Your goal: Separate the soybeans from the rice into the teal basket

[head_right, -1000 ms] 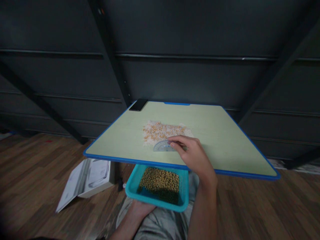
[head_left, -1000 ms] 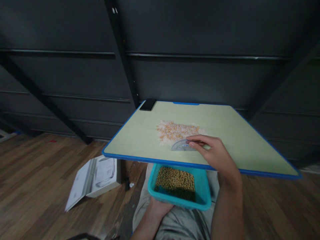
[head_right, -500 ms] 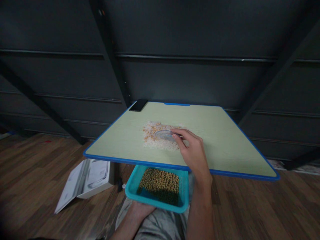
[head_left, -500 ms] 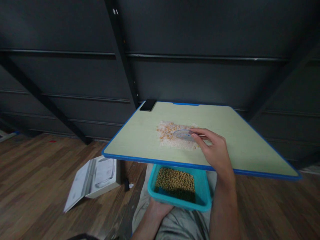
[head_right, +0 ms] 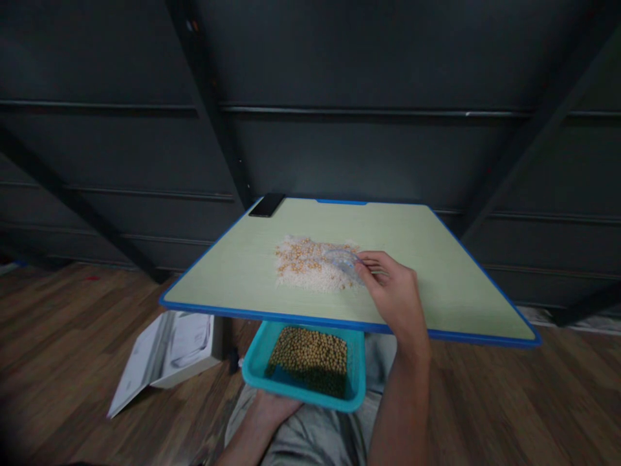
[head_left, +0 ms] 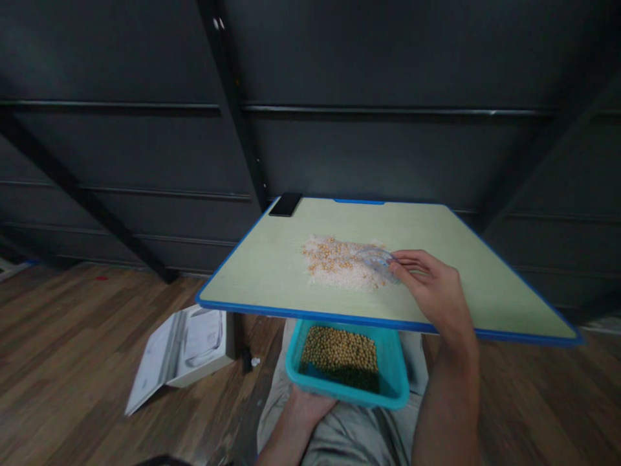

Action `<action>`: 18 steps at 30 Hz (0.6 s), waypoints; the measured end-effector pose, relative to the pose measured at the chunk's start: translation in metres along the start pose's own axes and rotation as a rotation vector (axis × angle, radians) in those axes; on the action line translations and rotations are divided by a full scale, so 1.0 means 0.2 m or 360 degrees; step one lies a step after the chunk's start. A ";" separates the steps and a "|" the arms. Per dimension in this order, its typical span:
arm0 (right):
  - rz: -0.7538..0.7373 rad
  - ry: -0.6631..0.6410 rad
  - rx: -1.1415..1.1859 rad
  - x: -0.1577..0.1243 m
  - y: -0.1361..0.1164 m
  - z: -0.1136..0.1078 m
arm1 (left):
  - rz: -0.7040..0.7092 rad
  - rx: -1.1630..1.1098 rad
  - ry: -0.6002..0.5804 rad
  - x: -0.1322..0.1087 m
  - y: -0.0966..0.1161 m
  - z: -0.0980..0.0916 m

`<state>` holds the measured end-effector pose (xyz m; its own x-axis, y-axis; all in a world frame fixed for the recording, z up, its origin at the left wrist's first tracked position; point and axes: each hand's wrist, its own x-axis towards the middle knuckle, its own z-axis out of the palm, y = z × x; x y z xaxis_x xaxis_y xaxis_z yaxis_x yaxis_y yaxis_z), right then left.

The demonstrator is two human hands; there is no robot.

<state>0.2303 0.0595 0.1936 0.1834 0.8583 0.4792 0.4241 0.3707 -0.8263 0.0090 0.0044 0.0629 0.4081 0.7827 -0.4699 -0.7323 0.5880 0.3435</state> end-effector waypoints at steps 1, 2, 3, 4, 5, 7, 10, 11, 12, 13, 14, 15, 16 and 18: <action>-0.0011 -0.0014 -0.0005 0.00 0.00 0.00 | 0.0001 0.0004 0.0014 0.00 0.00 0.00; -0.0026 -0.0028 -0.0013 0.00 0.00 0.01 | 0.0003 0.0004 0.0033 0.00 0.00 0.01; -0.0042 -0.0041 -0.0024 0.00 0.00 0.01 | 0.0003 0.0002 0.0052 -0.01 0.00 0.01; -0.0056 -0.0057 -0.0035 0.00 0.00 0.01 | -0.0004 -0.0006 0.0064 -0.01 0.00 0.02; -0.0067 -0.0073 -0.0046 0.00 0.00 0.01 | -0.0016 -0.0023 0.0068 -0.01 0.00 0.02; -0.0084 -0.0100 -0.0066 0.01 0.00 0.02 | -0.0039 -0.0082 0.0034 -0.01 0.00 0.01; -0.0106 -0.0118 -0.0099 0.01 0.00 0.03 | -0.0056 -0.0126 -0.0012 -0.01 0.00 0.00; -0.0117 -0.0120 -0.0113 0.01 0.00 0.03 | -0.0048 -0.0126 -0.0022 0.00 0.00 0.00; -0.0126 -0.0124 -0.0125 0.01 0.00 0.04 | -0.0040 -0.0122 -0.0029 0.00 0.00 -0.01; -0.0133 -0.0129 -0.0133 0.01 -0.01 0.04 | -0.0029 -0.0116 -0.0035 0.00 0.00 -0.01; -0.0137 -0.0137 -0.0138 0.01 -0.01 0.04 | -0.0018 -0.0110 -0.0050 0.00 -0.01 -0.01; -0.0136 -0.0150 -0.0138 0.01 -0.01 0.05 | -0.0014 -0.0106 -0.0071 0.01 -0.01 -0.01; -0.0132 -0.0164 -0.0135 0.01 -0.02 0.05 | -0.0015 -0.0107 -0.0099 0.01 -0.01 -0.02; -0.0125 -0.0194 -0.0130 0.01 -0.03 0.06 | -0.0023 -0.0122 -0.0159 0.01 -0.01 -0.02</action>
<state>0.2178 0.0632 0.1954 0.0400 0.8664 0.4978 0.5047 0.4124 -0.7584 0.0089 0.0040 0.0575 0.4681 0.7931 -0.3897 -0.7639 0.5849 0.2727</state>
